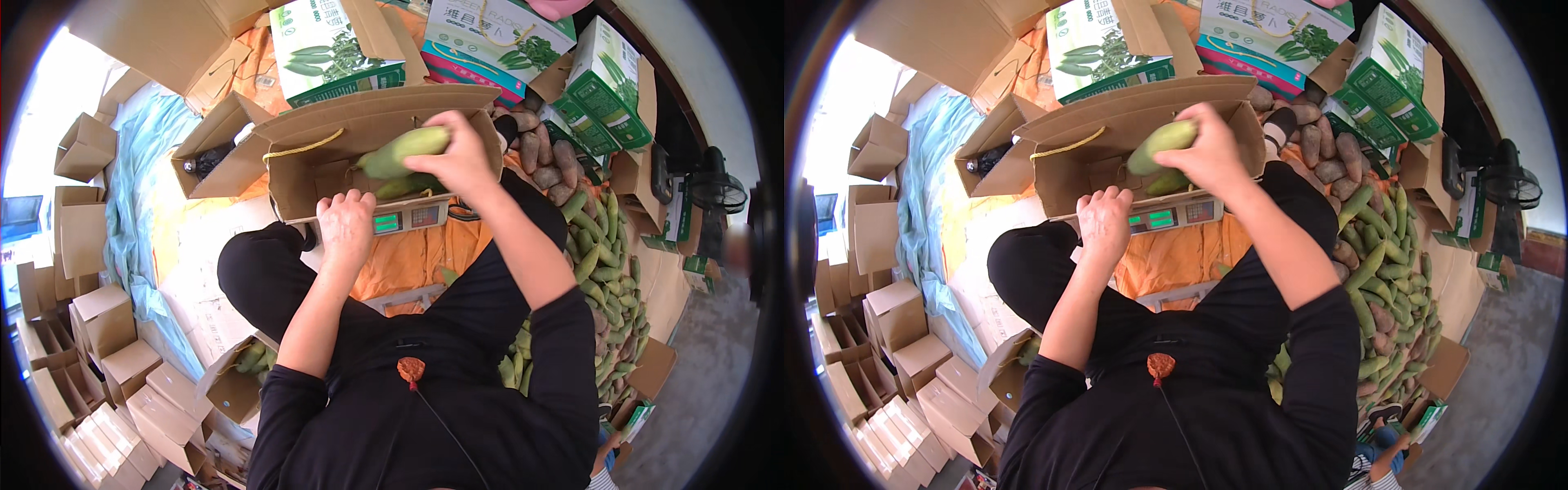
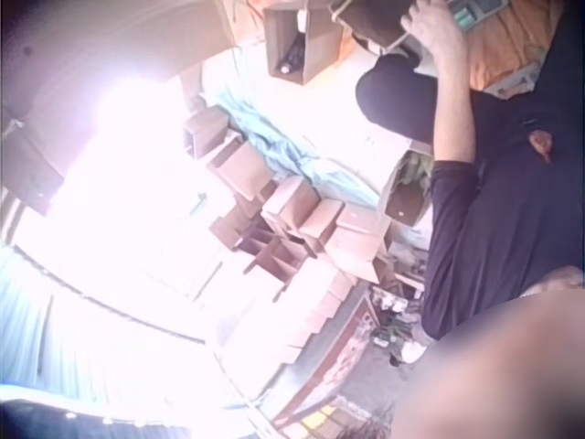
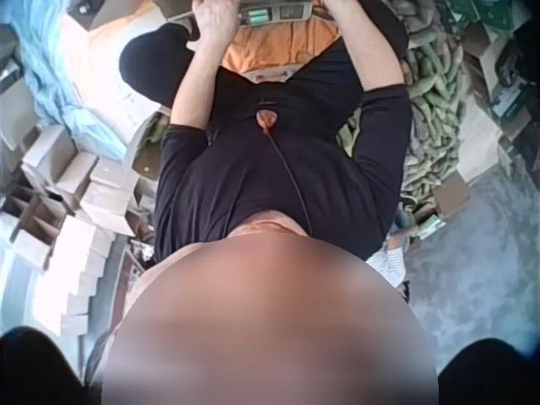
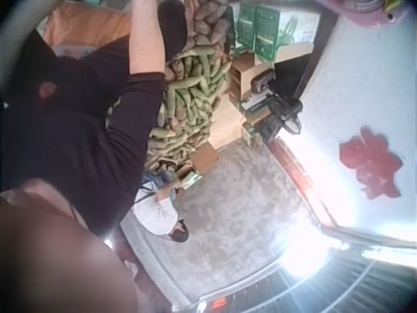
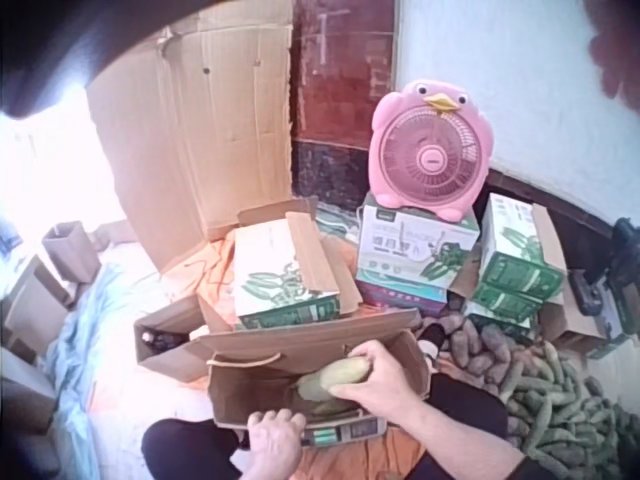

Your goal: Sort, weigh, and pack green produce into boxes.

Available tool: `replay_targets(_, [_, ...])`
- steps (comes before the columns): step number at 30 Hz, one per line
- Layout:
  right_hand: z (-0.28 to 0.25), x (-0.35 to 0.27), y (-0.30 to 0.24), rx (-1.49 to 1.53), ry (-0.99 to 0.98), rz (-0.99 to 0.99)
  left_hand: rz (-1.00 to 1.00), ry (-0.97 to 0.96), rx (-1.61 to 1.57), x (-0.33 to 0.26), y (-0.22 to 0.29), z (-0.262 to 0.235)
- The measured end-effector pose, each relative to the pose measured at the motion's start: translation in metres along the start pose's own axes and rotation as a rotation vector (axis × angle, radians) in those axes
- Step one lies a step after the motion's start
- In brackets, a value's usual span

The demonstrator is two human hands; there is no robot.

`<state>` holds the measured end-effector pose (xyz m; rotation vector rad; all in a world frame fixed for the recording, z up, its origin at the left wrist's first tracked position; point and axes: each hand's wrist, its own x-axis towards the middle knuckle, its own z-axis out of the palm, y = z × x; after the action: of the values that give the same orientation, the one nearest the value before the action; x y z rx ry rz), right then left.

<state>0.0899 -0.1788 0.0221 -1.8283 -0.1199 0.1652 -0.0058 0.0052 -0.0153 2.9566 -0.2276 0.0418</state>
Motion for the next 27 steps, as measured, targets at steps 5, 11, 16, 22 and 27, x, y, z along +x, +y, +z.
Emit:
replay_targets(5, [0.04,0.014,0.031,-0.061,-0.158,0.203,0.016,-0.007,0.029,0.003,0.005,-0.001])
replay_targets(11, [-0.014,0.002,-0.001,-0.043,-0.242,0.065,-0.006,-0.041,0.074,-0.003,-0.003,-0.001])
replay_targets(16, [-0.112,-0.045,-0.019,0.092,-0.012,-0.001,0.044,-0.002,0.126,0.002,0.002,0.003])
replay_targets(22, [-0.212,-0.122,0.032,-0.025,0.385,0.227,0.051,-0.02,0.123,0.006,0.009,-0.006])
replay_targets(27, [-0.226,-0.195,0.122,-0.112,0.552,0.542,0.038,-0.069,0.099,0.005,0.011,-0.011])
